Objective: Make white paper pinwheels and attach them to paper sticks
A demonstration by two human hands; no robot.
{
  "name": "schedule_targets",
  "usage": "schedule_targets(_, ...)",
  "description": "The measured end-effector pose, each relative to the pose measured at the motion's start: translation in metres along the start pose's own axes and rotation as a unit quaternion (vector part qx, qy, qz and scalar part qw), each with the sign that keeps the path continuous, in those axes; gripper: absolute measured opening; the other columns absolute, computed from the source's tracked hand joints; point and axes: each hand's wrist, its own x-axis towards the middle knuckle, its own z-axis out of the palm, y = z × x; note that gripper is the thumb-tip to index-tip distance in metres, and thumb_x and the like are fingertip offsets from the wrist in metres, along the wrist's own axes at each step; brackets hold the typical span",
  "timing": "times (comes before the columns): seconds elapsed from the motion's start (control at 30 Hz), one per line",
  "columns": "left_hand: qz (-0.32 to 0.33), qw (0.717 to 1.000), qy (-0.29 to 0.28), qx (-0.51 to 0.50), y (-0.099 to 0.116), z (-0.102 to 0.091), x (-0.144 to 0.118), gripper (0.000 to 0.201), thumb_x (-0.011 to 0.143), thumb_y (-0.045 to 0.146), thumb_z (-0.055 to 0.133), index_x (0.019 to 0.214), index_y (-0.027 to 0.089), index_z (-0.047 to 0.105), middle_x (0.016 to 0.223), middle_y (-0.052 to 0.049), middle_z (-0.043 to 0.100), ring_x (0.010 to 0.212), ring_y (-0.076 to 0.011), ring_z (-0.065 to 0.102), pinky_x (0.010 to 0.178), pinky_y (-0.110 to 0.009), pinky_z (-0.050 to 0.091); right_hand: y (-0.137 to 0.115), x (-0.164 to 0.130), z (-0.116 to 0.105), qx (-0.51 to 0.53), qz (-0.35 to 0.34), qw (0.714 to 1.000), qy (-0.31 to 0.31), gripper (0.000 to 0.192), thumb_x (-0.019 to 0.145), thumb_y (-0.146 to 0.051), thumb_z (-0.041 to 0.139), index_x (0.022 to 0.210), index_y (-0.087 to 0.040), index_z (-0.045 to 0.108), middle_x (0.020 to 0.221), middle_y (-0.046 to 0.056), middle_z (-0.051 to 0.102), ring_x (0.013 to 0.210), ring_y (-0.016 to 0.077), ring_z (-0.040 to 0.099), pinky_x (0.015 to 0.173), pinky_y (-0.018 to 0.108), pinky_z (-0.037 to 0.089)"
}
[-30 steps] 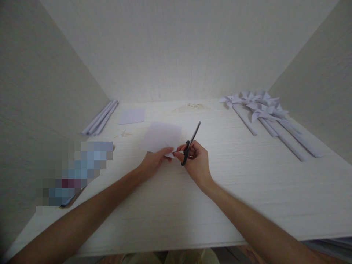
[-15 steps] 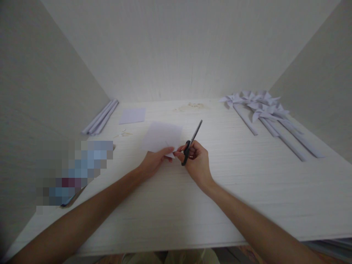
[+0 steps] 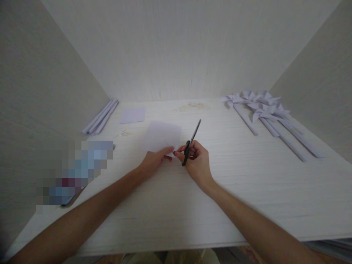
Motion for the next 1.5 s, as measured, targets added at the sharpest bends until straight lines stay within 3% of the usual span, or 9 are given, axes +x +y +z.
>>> schedule_targets(0.2,0.001,1.000,0.017,-0.009,-0.003,0.000,0.002,0.014,0.056,0.026,0.064,0.060,0.014,0.058,0.066,-0.001,0.059,0.051,-0.0083,0.050,0.044,-0.020,0.043,-0.001,0.000,0.000,0.000,0.009,1.000,0.008,0.023,0.053,-0.015,0.071,0.065,-0.017,0.051,0.063,-0.003,0.058,0.052,0.0069,0.051,0.045,0.018,0.039)
schedule_targets(0.33,0.012,1.000,0.003,-0.006,-0.004,0.000,0.002,0.014,0.058,0.027,0.063,0.061,0.014,0.058,0.065,-0.001,0.058,0.056,-0.0092,0.052,0.044,-0.019,0.042,-0.001,0.001,0.000,0.013,0.039,0.999,0.015,0.020,0.057,-0.019,0.068,0.065,-0.018,0.050,0.061,-0.005,0.058,0.041,0.0040,0.043,0.035,0.016,0.032)
schedule_targets(0.67,0.035,0.992,-0.038,0.115,-0.001,-0.004,-0.002,0.017,0.067,0.033,0.055,0.062,0.017,0.058,0.064,0.002,0.059,0.051,-0.0082,0.051,0.054,-0.022,0.045,0.001,0.003,0.000,0.002,0.035,0.999,0.018,0.021,0.057,-0.020,0.068,0.066,-0.017,0.050,0.063,-0.004,0.058,0.039,0.0033,0.041,0.032,0.016,0.031)
schedule_targets(0.87,0.018,0.981,-0.011,0.193,0.002,-0.005,-0.005,0.026,0.067,0.041,0.055,0.054,0.018,0.059,0.055,0.001,0.058,0.054,-0.0108,0.054,0.064,-0.025,0.046,-0.001,0.003,0.000,0.000,0.026,0.999,0.028,0.022,0.056,-0.021,0.069,0.066,-0.017,0.049,0.061,-0.004,0.056,0.040,0.0033,0.041,0.035,0.017,0.032)
schedule_targets(0.93,0.030,0.986,-0.010,0.163,0.001,-0.003,-0.004,0.025,0.065,0.041,0.056,0.058,0.018,0.060,0.061,0.000,0.061,0.056,-0.0115,0.055,0.059,-0.025,0.047,-0.002,0.003,0.000,-0.004,0.021,0.999,0.034,0.022,0.056,-0.021,0.069,0.066,-0.018,0.050,0.060,-0.005,0.056,0.039,0.0032,0.040,0.035,0.017,0.032)
schedule_targets(1.07,0.043,0.999,0.012,0.007,-0.001,0.000,0.001,0.028,0.061,0.038,0.062,0.078,0.015,0.060,0.082,-0.004,0.063,0.063,-0.0126,0.057,0.052,-0.024,0.050,-0.001,0.005,-0.001,-0.017,0.008,0.998,0.052,0.023,0.055,-0.022,0.069,0.065,-0.017,0.050,0.061,-0.004,0.056,0.042,0.0042,0.043,0.037,0.017,0.033)
schedule_targets(1.17,0.063,0.994,0.057,-0.072,-0.002,-0.003,0.006,0.032,0.062,0.038,0.060,0.081,0.012,0.058,0.080,-0.006,0.062,0.064,-0.0130,0.057,0.051,-0.024,0.050,0.000,0.007,-0.002,-0.020,0.008,0.998,0.061,0.023,0.056,-0.022,0.070,0.065,-0.017,0.050,0.062,-0.003,0.056,0.041,0.0037,0.041,0.035,0.017,0.031)
schedule_targets(1.3,0.101,0.982,0.122,-0.105,-0.002,-0.011,0.012,0.027,0.060,0.033,0.063,0.076,0.012,0.057,0.070,-0.002,0.059,0.059,-0.0098,0.055,0.048,-0.020,0.048,0.002,0.009,-0.004,-0.025,0.006,0.997,0.075,0.021,0.057,-0.022,0.069,0.065,-0.017,0.050,0.063,-0.003,0.056,0.041,0.0037,0.040,0.034,0.016,0.029)
schedule_targets(1.5,0.085,0.994,0.041,-0.053,-0.007,-0.014,0.012,0.019,0.056,0.028,0.065,0.067,0.012,0.062,0.068,-0.001,0.062,0.057,-0.0093,0.054,0.048,-0.020,0.046,0.005,0.015,-0.007,0.013,-0.009,0.992,0.125,0.020,0.058,-0.024,0.068,0.064,-0.017,0.050,0.059,-0.005,0.053,0.038,0.0029,0.038,0.031,0.016,0.028)
